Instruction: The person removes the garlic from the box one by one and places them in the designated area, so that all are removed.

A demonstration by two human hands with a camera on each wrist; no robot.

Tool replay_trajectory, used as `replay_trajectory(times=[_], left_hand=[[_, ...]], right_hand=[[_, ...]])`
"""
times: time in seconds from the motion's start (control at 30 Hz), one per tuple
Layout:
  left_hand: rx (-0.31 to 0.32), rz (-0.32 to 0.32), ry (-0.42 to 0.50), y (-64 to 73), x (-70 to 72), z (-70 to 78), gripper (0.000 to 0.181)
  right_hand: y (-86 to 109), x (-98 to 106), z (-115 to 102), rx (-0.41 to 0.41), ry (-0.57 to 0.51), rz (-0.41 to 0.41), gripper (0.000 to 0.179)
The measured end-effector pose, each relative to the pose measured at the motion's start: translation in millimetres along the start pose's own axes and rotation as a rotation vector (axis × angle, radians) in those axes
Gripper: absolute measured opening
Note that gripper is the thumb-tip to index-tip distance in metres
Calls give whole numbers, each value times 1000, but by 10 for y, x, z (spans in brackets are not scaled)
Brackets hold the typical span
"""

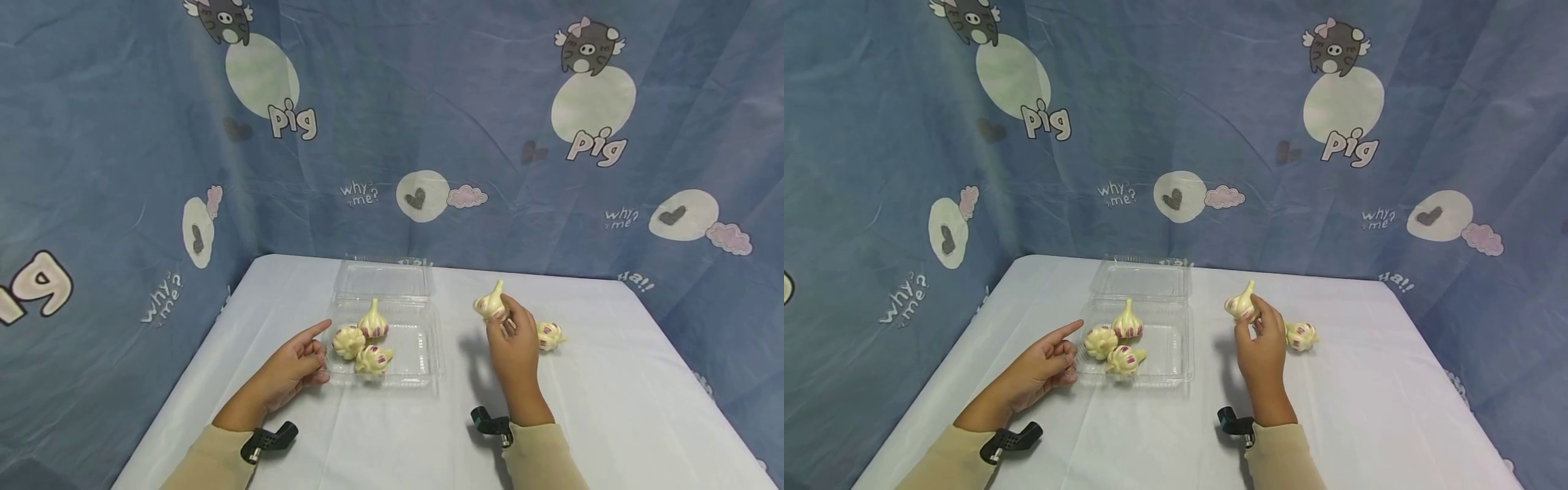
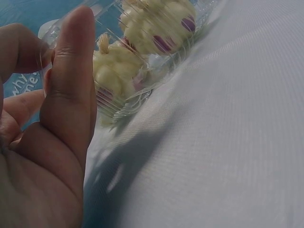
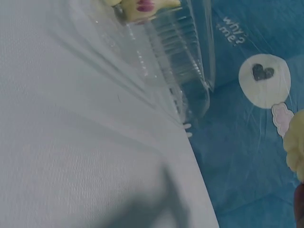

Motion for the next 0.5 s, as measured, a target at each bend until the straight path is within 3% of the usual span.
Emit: replay_trajectory(times=[0.2, 0.5], left_hand=[[0, 2, 6, -1, -13, -17, 77], [7, -4, -10, -14, 2, -10, 76]], right_hand=[[-26, 94, 41, 10, 39, 41, 44], [-16, 199, 100, -31, 12, 90, 43]])
Point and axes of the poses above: each hand's wrist, its own y-axis away from the middle knuckle, its own x-axis out of the back of the hand, z = x × y, the point moved 2 cm from there along -y, towards the middle knuckle, and after that the axes turned 8 degrees about y, right-handed, at the moved point
